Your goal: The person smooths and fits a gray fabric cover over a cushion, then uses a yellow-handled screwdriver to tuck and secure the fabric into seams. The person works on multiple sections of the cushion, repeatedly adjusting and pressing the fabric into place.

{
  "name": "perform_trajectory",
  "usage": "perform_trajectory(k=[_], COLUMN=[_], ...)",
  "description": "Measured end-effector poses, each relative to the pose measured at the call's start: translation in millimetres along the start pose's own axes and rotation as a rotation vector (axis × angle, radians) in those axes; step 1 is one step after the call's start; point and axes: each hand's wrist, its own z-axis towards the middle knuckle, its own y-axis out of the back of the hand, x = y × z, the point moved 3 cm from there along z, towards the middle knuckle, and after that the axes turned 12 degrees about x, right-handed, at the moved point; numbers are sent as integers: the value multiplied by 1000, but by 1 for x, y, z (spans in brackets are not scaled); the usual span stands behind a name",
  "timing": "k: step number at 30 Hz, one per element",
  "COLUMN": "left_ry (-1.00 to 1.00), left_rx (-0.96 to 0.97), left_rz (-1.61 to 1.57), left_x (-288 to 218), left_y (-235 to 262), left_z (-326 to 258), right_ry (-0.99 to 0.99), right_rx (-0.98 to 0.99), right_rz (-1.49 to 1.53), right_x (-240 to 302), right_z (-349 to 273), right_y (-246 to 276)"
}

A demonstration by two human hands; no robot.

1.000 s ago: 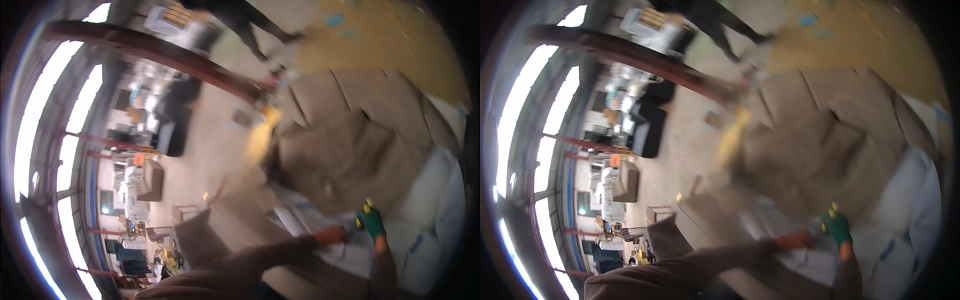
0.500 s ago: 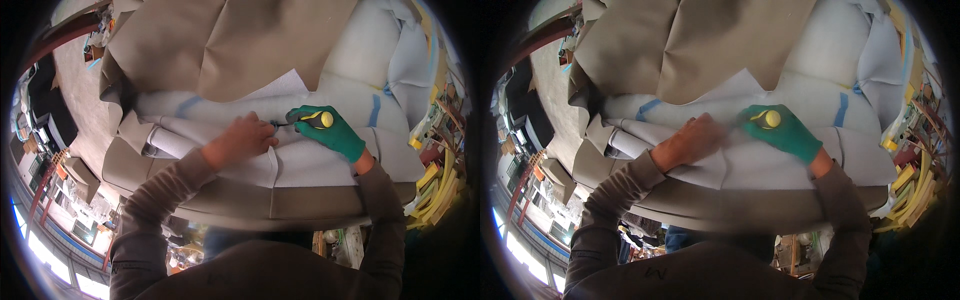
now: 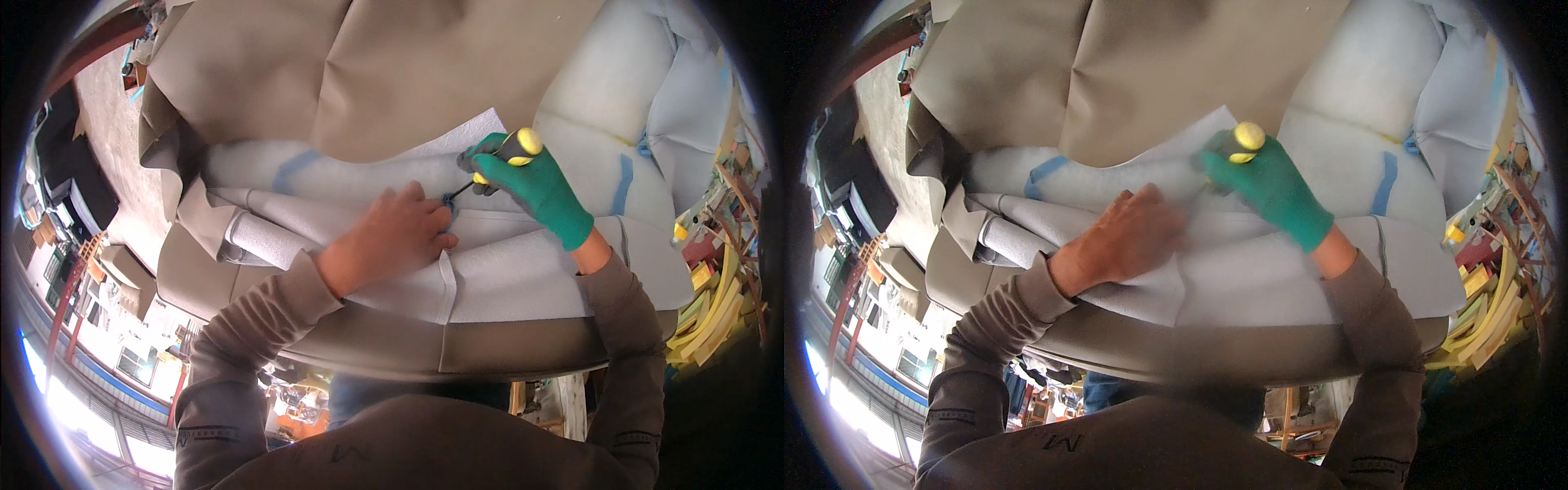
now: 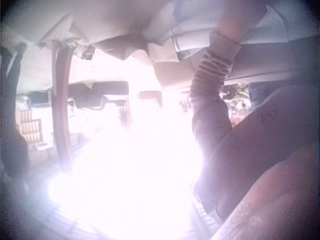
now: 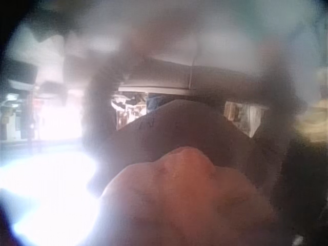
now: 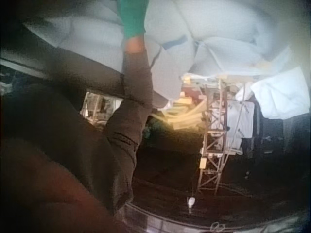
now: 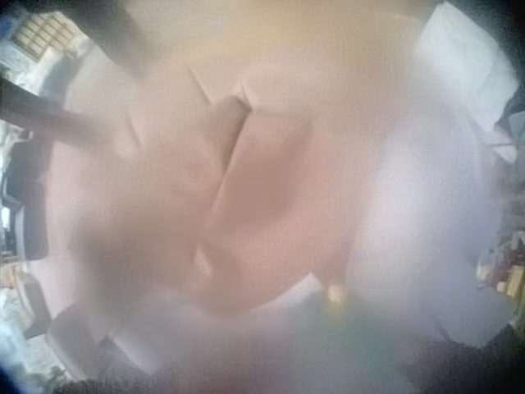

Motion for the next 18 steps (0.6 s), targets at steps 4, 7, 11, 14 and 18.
perform_trajectory(k=[4,7,11,14,18], left_ry=[-46,-36,-45,-61,-88], left_rx=[-64,-11,-22,-26,-50], left_rz=[11,-7,-21,-53,-58], left_x=[0,2,2,3,3], left_y=[1,2,4,4,4], left_z=[-1,-2,-3,-3,-2], right_ry=[170,14,-180,-193,-137], right_rx=[109,109,144,156,163], right_rz=[-649,-326,-61,-14,-177], right_x=[15,22,28,11,-30], right_z=[15,44,50,47,51], right_y=[-15,-8,17,19,-1])
